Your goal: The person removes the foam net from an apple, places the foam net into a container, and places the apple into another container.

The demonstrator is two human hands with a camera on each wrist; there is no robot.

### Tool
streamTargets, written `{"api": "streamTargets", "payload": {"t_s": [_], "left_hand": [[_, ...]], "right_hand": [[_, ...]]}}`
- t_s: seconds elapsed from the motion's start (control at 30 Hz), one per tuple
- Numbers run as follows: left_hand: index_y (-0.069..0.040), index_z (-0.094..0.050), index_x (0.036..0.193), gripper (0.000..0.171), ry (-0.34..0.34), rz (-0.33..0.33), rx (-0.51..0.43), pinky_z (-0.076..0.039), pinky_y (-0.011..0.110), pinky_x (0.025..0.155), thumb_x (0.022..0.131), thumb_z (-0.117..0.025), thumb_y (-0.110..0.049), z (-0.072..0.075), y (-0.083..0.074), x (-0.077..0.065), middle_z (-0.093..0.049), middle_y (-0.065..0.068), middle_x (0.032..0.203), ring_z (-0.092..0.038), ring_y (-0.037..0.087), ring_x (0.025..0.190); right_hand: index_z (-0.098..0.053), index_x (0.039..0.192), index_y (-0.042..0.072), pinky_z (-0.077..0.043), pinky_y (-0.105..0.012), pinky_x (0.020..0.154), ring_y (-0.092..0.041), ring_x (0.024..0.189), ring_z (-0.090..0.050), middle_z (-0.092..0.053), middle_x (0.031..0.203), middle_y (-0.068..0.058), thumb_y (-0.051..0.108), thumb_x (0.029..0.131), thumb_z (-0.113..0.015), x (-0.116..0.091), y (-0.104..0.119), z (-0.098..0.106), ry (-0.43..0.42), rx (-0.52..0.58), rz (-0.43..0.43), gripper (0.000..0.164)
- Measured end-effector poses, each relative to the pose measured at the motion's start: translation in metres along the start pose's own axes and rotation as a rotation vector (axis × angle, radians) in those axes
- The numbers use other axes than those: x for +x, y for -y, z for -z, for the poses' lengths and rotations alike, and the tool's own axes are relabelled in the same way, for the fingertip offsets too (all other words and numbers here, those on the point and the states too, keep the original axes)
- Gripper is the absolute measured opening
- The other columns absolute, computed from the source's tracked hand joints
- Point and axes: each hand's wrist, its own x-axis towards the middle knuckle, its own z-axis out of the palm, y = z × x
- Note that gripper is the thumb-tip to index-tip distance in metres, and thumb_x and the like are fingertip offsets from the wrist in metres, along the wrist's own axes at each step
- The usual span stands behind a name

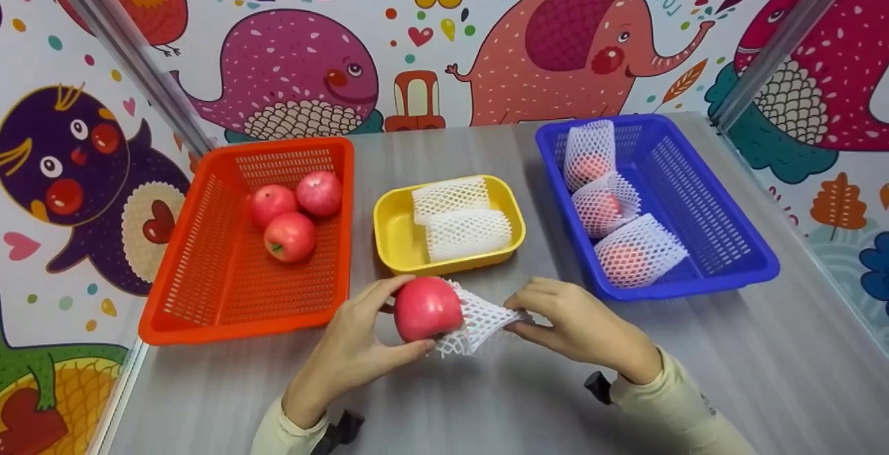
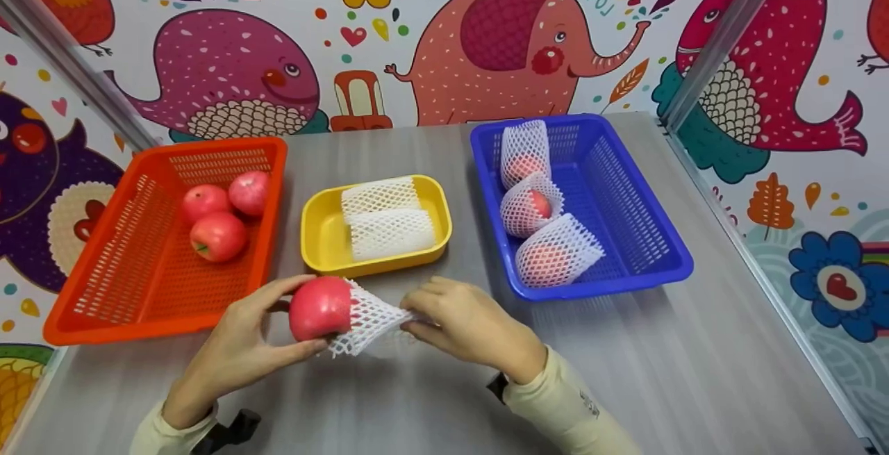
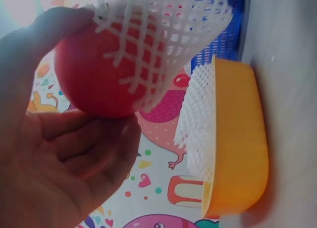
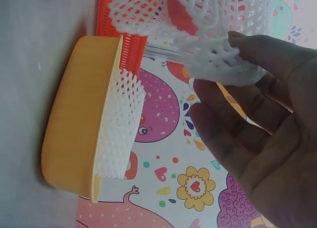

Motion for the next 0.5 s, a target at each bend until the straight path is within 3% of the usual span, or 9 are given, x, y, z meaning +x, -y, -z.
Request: {"api": "streamTargets", "payload": {"t_s": [0.2,0.5], "left_hand": [[-0.011,-0.061,0.131,0.073,-0.099,0.044,0.046,-0.056,0.030,0.079,0.071,-0.091,-0.041,0.0036,-0.0002,-0.0013,-0.063,-0.005,0.118,-0.060,0.007,0.097],[-0.011,-0.061,0.130,0.073,-0.122,0.055,0.083,-0.056,0.030,0.078,0.071,-0.091,-0.040,0.0074,0.0004,-0.0056,-0.065,-0.004,0.115,-0.061,0.008,0.097]], "right_hand": [[-0.070,0.102,0.014,-0.050,-0.019,0.068,-0.007,0.078,-0.059,-0.065,0.092,0.005,0.008,0.084,-0.080,-0.0008,0.0040,0.0012,0.005,0.027,0.027,0.021],[-0.070,0.102,0.013,-0.050,-0.019,0.069,-0.007,0.078,-0.059,-0.065,0.091,0.005,0.005,0.083,-0.081,-0.0063,0.0037,0.0095,0.016,0.039,0.011,0.024]]}}
